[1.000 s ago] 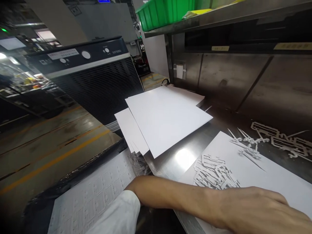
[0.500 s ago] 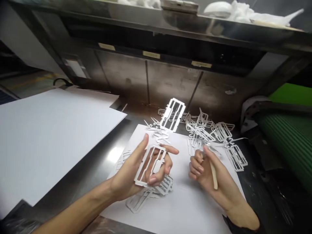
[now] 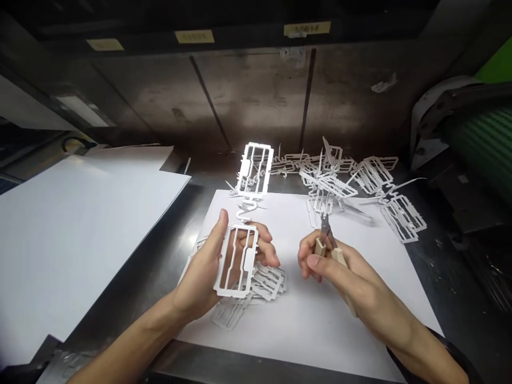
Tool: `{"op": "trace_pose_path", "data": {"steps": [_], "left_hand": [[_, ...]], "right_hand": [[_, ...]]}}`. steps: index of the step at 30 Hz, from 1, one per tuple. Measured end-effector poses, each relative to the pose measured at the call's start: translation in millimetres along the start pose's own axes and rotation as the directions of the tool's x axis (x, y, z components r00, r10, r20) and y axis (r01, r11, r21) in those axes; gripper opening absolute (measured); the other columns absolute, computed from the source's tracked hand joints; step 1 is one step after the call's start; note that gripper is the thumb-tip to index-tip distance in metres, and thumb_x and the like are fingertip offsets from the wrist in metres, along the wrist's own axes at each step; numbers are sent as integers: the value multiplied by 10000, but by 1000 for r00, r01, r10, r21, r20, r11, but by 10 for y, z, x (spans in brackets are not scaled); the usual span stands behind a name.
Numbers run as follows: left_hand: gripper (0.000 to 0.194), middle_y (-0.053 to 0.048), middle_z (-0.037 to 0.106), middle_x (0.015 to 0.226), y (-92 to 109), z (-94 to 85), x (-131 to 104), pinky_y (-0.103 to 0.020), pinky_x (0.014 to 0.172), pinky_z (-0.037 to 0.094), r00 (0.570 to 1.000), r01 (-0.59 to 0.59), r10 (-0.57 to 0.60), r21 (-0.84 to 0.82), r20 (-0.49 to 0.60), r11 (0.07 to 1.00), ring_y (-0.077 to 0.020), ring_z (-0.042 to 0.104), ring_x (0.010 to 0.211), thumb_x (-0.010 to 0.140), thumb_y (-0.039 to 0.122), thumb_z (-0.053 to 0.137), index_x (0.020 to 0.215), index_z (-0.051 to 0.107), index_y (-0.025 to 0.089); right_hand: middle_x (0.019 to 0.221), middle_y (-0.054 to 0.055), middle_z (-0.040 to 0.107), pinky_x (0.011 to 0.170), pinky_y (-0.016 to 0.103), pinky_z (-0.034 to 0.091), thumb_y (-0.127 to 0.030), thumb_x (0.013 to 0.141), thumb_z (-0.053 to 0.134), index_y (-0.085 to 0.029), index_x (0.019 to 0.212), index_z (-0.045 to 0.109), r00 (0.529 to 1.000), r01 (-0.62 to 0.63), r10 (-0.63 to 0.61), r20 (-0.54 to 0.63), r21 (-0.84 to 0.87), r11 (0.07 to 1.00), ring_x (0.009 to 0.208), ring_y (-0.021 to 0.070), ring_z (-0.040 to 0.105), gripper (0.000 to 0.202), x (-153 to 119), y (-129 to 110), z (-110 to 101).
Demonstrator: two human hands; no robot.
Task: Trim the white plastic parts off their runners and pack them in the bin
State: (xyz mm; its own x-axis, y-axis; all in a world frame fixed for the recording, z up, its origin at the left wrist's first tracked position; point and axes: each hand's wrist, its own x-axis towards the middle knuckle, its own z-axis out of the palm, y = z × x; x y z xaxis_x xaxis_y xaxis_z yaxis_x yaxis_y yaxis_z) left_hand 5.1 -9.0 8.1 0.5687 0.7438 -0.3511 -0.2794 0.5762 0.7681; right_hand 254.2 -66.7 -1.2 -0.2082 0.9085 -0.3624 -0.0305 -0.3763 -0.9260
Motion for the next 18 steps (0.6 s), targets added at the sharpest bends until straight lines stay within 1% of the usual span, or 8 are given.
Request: {"op": "trace_pose_path", "data": {"steps": [3,5,6,8,11,13,15,18], "left_hand": [[817,-118,805,881,-16,-13,3,-323,697,636,1000,11,-11,30,6,999,-236,746,757,1097,815,219,1098,734,181],[833,-91,769,797,-2,-22,-7,-285,703,615,998,24,-28,71,51,997,-200,713,697,1102,812,204,1090,740,175],[851,-87,754,772,11,-24,-17,-270,700,604,993,58,-68,97,98,994,-188,699,677,1099,818,197,1093,746,167],[896,-101,749,774,43,-26,-44,-255,660,582,954,179,-208,145,217,973,-182,682,647,1084,842,184,1094,751,149],[908,-126,765,789,85,-30,-84,-256,549,512,853,342,-398,215,337,915,-171,619,544,1086,835,168,1101,752,141],[894,-138,780,792,99,-38,-97,-259,521,473,824,365,-441,262,355,893,-164,588,507,1103,806,165,1088,763,142],[886,-147,794,806,105,-51,-93,-261,506,454,816,376,-467,303,340,876,-166,584,505,1100,811,191,1058,779,149],[892,-151,794,800,103,-67,-70,-275,491,453,813,424,-514,326,276,845,-188,598,518,1057,872,260,1010,797,161]], "right_hand": [[1118,63,670,991,399,452,-568,1071,700,-282,1132,736,1000,-16,18,15,-105,994,1126,295,582,295,8,13,12],[1076,63,686,938,383,452,-578,1073,701,-266,1084,737,1000,30,-31,-3,-134,991,1074,285,597,314,19,41,16],[1033,60,681,901,375,449,-576,1084,685,-257,1040,732,996,71,-77,-36,-126,989,1014,270,592,325,23,55,22],[945,49,653,850,364,443,-558,1114,638,-251,984,720,973,176,-184,-142,-66,982,915,246,563,343,27,74,48],[874,37,625,814,358,455,-521,1125,630,-263,976,728,912,327,-292,-289,83,941,861,236,556,313,27,101,110],[871,39,634,814,363,470,-498,1106,673,-264,946,737,885,376,-309,-347,145,915,857,235,573,290,30,142,142],[884,45,652,831,378,488,-492,1081,717,-258,923,745,877,380,-299,-376,162,910,862,238,591,284,33,196,152],[876,45,655,853,403,499,-503,1078,719,-252,917,743,879,371,-294,-375,152,916,870,250,617,299,30,238,150]]}}
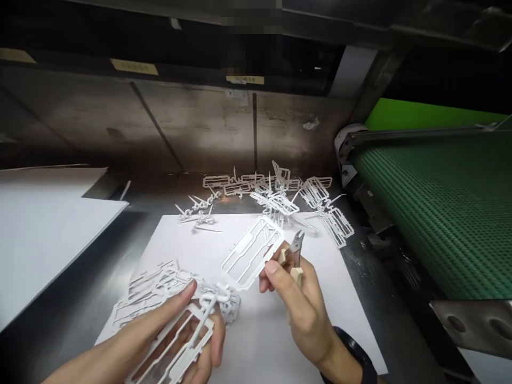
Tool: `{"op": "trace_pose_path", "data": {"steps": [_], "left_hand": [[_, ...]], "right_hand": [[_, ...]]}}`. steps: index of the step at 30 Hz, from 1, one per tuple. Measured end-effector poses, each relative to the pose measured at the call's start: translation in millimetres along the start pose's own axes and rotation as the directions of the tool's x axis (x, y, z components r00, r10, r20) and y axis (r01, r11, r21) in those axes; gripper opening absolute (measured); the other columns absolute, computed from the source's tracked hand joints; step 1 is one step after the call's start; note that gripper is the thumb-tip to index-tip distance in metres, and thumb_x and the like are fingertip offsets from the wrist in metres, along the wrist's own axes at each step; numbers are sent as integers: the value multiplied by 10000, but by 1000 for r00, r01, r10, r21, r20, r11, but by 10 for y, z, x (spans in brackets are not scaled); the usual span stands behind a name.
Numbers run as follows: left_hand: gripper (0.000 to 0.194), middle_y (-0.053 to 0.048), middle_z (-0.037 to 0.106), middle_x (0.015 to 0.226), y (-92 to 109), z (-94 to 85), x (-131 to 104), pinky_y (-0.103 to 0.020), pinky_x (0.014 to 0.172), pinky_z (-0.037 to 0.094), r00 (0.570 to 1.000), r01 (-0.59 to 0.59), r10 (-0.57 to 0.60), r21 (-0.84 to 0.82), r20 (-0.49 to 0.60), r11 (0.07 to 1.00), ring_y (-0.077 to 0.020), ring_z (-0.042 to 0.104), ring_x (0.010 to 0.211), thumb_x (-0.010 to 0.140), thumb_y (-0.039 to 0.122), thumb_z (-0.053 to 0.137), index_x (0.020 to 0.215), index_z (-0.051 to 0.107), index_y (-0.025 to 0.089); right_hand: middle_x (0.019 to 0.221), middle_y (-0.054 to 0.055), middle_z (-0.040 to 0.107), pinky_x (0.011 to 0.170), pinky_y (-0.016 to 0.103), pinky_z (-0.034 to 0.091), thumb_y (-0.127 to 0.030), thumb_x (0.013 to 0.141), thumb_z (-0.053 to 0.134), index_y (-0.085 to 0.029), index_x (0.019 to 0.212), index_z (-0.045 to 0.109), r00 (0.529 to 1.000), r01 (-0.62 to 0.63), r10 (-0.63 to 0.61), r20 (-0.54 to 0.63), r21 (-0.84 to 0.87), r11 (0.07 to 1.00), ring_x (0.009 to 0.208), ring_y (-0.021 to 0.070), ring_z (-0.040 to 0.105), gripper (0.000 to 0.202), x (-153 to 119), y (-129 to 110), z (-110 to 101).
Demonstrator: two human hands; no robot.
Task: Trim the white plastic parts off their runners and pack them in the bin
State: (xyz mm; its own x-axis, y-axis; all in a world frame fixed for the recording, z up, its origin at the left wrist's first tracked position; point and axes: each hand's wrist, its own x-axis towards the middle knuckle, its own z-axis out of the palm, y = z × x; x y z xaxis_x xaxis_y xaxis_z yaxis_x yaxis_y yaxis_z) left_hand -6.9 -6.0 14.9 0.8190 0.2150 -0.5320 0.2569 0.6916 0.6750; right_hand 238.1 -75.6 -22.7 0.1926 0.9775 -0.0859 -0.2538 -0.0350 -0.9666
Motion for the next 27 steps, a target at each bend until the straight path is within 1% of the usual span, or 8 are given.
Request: {"op": "trace_pose_path", "data": {"steps": [4,8,16,19,22,24,25,27], "left_hand": [[907,-144,769,750,-22,-18,23,-287,484,453,999,30,-30,8,-32,1000,-223,621,555,989,940,335,974,817,171],[879,-143,754,731,-85,-27,28,-292,529,480,997,12,-10,27,-80,1000,-233,622,609,988,927,370,960,819,172],[906,-119,688,649,-152,-34,38,-293,576,474,994,6,-5,9,-108,1000,-203,554,560,1041,877,289,857,791,146],[801,-42,615,690,-140,-68,57,-236,604,475,989,-126,114,-138,-89,982,-135,559,545,1073,834,337,887,716,153],[602,46,548,795,-114,-127,89,-177,509,413,942,-336,327,-282,-82,899,-60,486,481,1046,809,513,965,613,221],[560,77,524,795,-82,-153,95,-156,454,366,898,-436,411,-189,-156,880,-26,398,429,1030,786,581,944,563,233],[555,84,516,775,-61,-155,90,-150,436,348,879,-456,430,-102,-204,884,-21,372,421,1021,773,615,928,548,229],[522,79,533,746,-6,-136,67,-151,433,341,854,-424,428,84,-297,902,-34,394,442,1007,711,702,919,548,220]], "right_hand": [[878,29,627,862,404,484,-466,1114,660,-251,910,710,999,36,-36,23,-7,999,859,238,623,301,-2,-70,52],[883,22,612,855,391,478,-450,1114,657,-245,917,692,999,31,-31,13,3,1000,854,229,609,286,-14,-145,111],[903,25,596,877,381,468,-480,1091,689,-247,924,699,1000,12,-12,-5,8,1000,884,234,578,287,1,-142,104],[932,21,559,885,343,467,-465,1059,741,-247,961,713,997,-83,83,10,191,978,908,217,528,241,114,-145,97],[957,12,527,874,311,498,-367,971,838,-242,1005,723,951,-303,300,77,438,846,900,193,504,173,217,-162,78],[1004,19,559,907,314,524,-285,911,876,-233,1029,733,917,-395,373,144,469,790,935,189,534,193,236,-188,64],[1041,27,585,953,330,534,-281,922,867,-230,1056,740,913,-408,367,178,446,797,978,196,560,191,229,-205,58],[1108,45,637,1062,392,528,-386,1044,771,-245,1141,740,921,-377,304,246,353,856,1088,228,605,174,194,-239,44]]}}
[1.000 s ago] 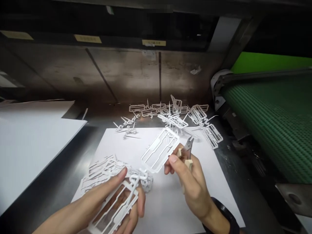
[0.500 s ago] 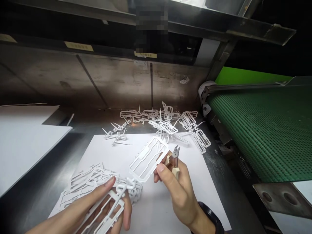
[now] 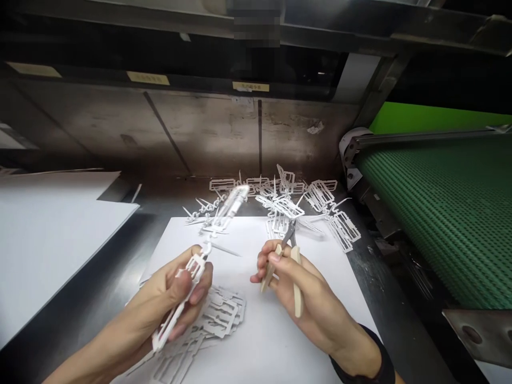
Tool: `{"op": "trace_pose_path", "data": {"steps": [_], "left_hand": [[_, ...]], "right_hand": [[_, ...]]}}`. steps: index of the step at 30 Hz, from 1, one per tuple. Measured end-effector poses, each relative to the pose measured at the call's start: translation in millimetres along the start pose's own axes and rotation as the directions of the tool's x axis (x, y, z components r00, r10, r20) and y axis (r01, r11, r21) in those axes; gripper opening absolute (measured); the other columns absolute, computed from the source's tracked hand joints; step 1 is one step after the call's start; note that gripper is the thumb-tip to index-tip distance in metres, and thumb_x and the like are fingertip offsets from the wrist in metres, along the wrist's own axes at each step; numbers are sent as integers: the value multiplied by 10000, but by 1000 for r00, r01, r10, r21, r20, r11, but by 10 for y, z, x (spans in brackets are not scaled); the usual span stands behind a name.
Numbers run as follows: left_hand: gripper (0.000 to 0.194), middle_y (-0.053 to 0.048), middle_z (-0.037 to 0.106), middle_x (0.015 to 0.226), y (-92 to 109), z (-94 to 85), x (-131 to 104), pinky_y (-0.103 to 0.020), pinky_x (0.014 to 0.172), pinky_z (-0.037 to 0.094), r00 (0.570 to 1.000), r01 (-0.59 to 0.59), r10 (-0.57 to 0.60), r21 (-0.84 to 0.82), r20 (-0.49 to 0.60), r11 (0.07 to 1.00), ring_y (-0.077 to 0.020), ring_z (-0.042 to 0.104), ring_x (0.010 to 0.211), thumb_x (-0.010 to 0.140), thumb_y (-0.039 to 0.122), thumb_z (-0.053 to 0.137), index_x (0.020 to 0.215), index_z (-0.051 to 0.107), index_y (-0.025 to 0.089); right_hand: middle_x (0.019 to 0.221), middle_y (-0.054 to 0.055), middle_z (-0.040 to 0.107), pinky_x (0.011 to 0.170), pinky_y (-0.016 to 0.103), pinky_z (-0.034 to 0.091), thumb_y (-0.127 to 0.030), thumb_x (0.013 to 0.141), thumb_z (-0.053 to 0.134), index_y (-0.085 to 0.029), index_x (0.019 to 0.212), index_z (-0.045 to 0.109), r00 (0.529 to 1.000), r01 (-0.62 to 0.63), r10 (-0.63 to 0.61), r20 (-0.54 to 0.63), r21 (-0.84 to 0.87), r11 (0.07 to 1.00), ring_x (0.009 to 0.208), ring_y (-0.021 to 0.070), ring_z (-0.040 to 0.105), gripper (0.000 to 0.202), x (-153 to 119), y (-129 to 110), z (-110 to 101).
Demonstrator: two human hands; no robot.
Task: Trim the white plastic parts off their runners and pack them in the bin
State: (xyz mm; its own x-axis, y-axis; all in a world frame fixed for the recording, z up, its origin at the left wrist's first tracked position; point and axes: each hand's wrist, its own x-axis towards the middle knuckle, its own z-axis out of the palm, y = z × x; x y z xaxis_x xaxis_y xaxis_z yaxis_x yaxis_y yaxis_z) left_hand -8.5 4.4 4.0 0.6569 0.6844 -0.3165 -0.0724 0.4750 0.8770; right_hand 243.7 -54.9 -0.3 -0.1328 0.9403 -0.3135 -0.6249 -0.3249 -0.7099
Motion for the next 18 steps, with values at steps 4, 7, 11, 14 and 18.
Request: {"op": "trace_pose_path", "data": {"steps": [4,7,11,14,18], "left_hand": [[345,18,708,834,112,81,-26,-200,601,483,985,23,27,287,-169,958,-122,603,655,1001,469,814,988,566,230],[203,18,731,873,119,134,-48,-226,784,548,980,-12,89,393,-179,919,-157,676,813,1045,350,752,1018,582,241],[124,34,714,872,81,154,-77,-248,763,588,991,-5,55,376,-123,927,-164,685,753,1071,350,677,1082,588,264],[120,34,724,815,75,150,-81,-249,686,597,994,-3,47,402,-99,916,-168,684,665,1075,380,651,1084,626,263],[204,15,760,763,77,159,-70,-213,560,559,994,45,4,454,-106,890,-163,676,601,1071,402,643,961,689,237]], "right_hand": [[1040,29,683,1043,409,506,-619,1167,504,-308,1200,697,992,121,-120,31,-458,881,1086,245,634,368,-78,-14,-19],[914,-1,632,839,340,460,-592,1150,569,-277,1022,672,993,104,-103,56,-819,564,894,207,581,356,-97,-3,-36],[790,-26,560,671,331,361,-503,1159,554,-247,859,575,997,80,-11,81,-938,336,732,179,492,394,-107,27,-5],[758,-35,568,646,318,355,-436,1143,570,-250,856,579,997,62,31,76,-945,320,695,174,486,343,-101,52,33],[798,-20,669,672,312,395,-358,1117,594,-254,882,631,995,55,58,79,-942,332,720,189,562,260,-88,84,63]]}}
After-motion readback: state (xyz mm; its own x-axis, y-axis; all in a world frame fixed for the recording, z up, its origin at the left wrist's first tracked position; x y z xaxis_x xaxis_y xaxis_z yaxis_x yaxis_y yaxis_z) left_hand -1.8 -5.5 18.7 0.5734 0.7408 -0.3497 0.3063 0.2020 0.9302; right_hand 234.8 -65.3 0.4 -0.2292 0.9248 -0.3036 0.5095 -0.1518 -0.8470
